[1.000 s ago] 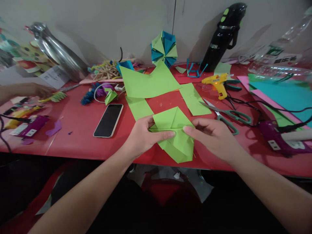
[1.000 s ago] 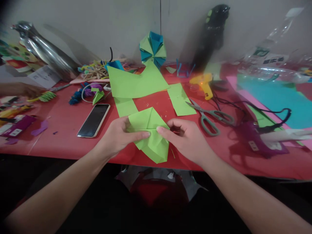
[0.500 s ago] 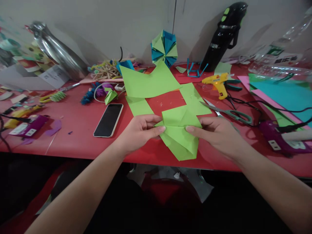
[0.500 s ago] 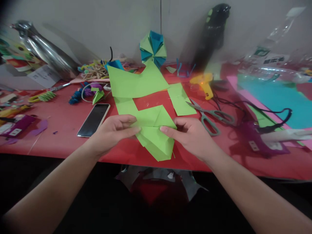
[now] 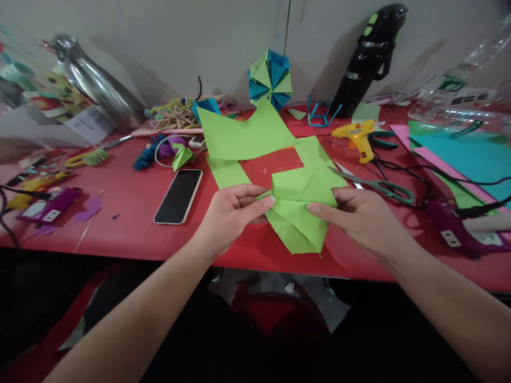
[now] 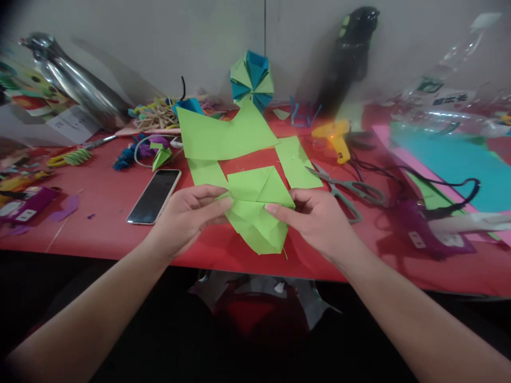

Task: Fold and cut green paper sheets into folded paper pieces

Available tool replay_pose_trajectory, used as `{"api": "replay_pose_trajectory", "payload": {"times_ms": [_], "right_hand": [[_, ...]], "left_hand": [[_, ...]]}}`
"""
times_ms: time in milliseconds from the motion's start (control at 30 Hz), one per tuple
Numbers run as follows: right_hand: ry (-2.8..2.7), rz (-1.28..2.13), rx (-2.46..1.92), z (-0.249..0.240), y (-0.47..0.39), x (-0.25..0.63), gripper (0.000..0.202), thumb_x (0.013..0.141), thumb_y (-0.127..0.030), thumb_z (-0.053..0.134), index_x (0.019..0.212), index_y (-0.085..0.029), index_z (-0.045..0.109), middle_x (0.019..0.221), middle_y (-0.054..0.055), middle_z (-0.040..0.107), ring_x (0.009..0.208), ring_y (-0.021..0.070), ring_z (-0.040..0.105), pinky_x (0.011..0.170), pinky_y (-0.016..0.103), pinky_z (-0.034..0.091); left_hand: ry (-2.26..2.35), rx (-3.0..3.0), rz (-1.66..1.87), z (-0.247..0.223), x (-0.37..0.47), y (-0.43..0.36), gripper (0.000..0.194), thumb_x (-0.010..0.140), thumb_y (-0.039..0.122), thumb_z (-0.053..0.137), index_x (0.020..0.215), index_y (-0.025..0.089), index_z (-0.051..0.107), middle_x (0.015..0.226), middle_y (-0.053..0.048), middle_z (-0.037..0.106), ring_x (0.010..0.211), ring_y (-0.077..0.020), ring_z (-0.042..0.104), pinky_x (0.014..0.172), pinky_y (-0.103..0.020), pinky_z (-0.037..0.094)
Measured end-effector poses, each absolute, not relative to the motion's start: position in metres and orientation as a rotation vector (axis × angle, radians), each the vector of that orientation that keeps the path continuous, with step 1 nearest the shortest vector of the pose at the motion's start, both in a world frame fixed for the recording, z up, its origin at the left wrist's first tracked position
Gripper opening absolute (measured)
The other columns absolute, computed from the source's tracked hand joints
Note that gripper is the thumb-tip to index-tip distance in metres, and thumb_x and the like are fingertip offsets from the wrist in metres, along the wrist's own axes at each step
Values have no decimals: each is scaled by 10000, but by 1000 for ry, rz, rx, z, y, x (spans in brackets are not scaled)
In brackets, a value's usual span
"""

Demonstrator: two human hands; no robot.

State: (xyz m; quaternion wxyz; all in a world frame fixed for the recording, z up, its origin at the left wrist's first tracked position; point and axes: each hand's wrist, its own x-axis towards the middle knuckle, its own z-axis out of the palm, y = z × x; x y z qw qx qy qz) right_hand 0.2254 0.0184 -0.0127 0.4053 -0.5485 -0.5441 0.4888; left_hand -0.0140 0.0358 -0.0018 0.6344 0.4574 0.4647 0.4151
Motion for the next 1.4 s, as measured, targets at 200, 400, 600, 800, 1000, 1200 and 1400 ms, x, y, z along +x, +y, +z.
{"api": "replay_pose_trajectory", "payload": {"times_ms": [200, 400, 600, 800, 1000, 1200, 1400], "right_hand": [[-1427, 1228, -1377, -10, 19, 225, 290, 758, -480, 833, 924, -243, 804, 988, 51, 799, 880, 247, 735, 778, 373, 593], [-1511, 1260, -1388, -4, 21, 231, 272, 776, -513, 806, 783, -242, 790, 814, 35, 768, 786, 232, 708, 702, 366, 567], [-1555, 1238, -1436, -3, 23, 237, 257, 759, -515, 810, 752, -259, 799, 674, 30, 719, 708, 253, 687, 633, 397, 535], [-1617, 1250, -1417, -4, 20, 234, 293, 761, -525, 806, 711, -240, 755, 657, 17, 669, 643, 206, 613, 565, 348, 469], [-1700, 1267, -1377, -8, 18, 230, 439, 816, -505, 762, 559, -220, 551, 550, -48, 434, 529, 116, 422, 503, 292, 340], [-1659, 1491, -1280, -9, 17, 223, 212, 803, -437, 787, 862, -235, 767, 848, 4, 737, 780, 187, 673, 703, 317, 540], [-1588, 1475, -1315, -14, 14, 218, 230, 791, -428, 806, 942, -255, 804, 937, 17, 797, 877, 249, 739, 733, 341, 592]], "left_hand": [[1028, 1134, 974, -1, -18, 39, 286, 765, 305, 854, 976, 143, 750, 933, -62, 803, 875, -225, 772, 852, -364, 654], [1140, 1282, 953, 8, -23, 40, 292, 778, 356, 834, 967, 151, 747, 921, -62, 804, 884, -243, 772, 846, -364, 641], [1129, 1364, 781, 10, -31, 43, 323, 812, 337, 802, 1068, 164, 709, 821, -46, 791, 779, -211, 766, 748, -308, 625], [1089, 1316, 713, 1, -23, 44, 591, 692, 286, 893, 1212, 151, 649, 1087, -115, 770, 988, -256, 744, 848, -338, 600], [898, 1271, 698, -7, -10, 36, 420, 741, 332, 866, 1101, 162, 733, 1117, -96, 778, 1033, -269, 736, 856, -340, 600], [956, 1350, 732, -13, -7, 29, 304, 754, 311, 852, 1010, 158, 793, 1040, -70, 799, 977, -265, 747, 836, -333, 600], [1016, 1374, 682, -9, -8, 30, 274, 763, 334, 842, 972, 162, 800, 989, -65, 795, 895, -224, 736, 781, -302, 581]]}}
